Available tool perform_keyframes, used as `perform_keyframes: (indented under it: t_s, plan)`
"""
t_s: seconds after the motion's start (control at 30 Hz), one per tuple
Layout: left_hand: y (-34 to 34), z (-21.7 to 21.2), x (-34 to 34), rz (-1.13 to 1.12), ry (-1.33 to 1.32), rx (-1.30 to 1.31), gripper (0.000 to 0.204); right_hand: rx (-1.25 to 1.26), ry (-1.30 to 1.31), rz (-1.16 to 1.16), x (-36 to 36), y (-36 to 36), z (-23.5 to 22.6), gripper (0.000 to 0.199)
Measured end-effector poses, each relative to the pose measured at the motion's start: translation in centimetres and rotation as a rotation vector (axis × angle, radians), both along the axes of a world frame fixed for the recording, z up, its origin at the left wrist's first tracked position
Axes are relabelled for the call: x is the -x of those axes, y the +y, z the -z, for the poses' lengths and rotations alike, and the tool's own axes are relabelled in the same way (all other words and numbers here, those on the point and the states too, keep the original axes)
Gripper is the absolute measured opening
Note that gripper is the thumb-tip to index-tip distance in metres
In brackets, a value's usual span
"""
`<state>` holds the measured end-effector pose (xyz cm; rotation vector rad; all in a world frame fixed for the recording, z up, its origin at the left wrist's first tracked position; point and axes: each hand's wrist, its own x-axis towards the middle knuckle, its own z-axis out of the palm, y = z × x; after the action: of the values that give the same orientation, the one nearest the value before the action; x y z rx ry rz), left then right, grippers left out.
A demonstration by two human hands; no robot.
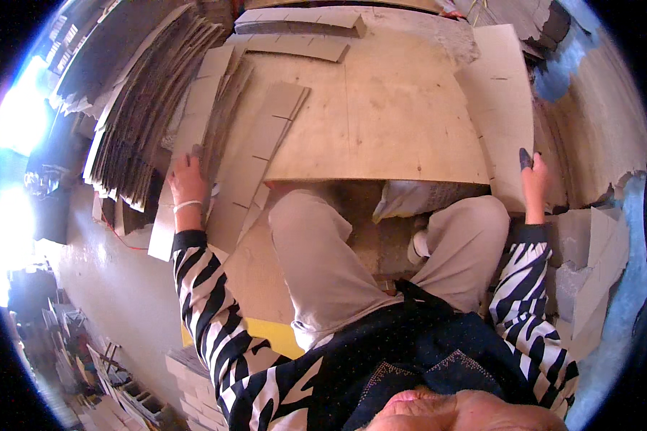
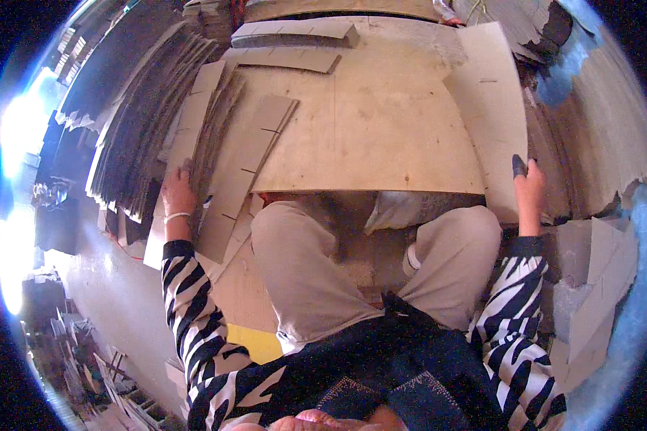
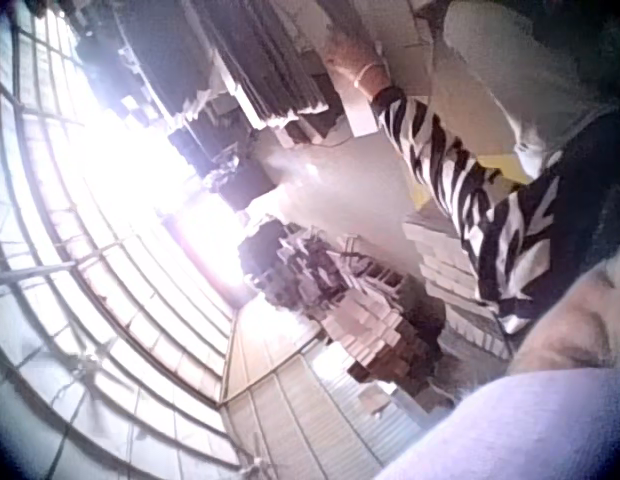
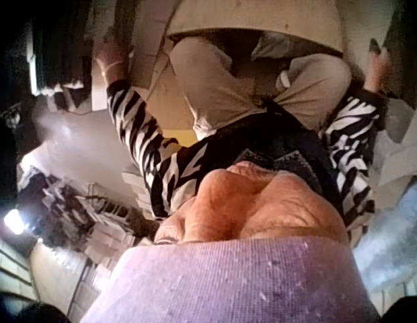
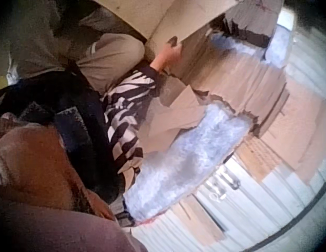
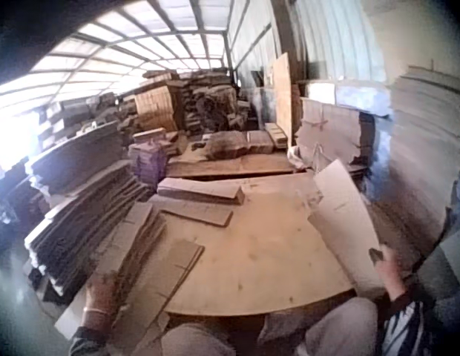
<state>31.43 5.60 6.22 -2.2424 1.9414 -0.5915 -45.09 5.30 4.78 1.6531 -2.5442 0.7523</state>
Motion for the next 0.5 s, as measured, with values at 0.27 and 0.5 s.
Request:
perform_keyframes:
  t_s: [0.27,0.5]
  plan:
    - [-2.7,-2.2,8.0,0.307,0.394,0.218,0.035,0.161,0.069,-0.163,0.2,0.9,0.2,0.027]
    - [-6.4,8.7,16.3,-0.039,0.143,0.143,0.051,0.263,-0.122,-0.62,-10.9,-6.9,-0.5,0.026]
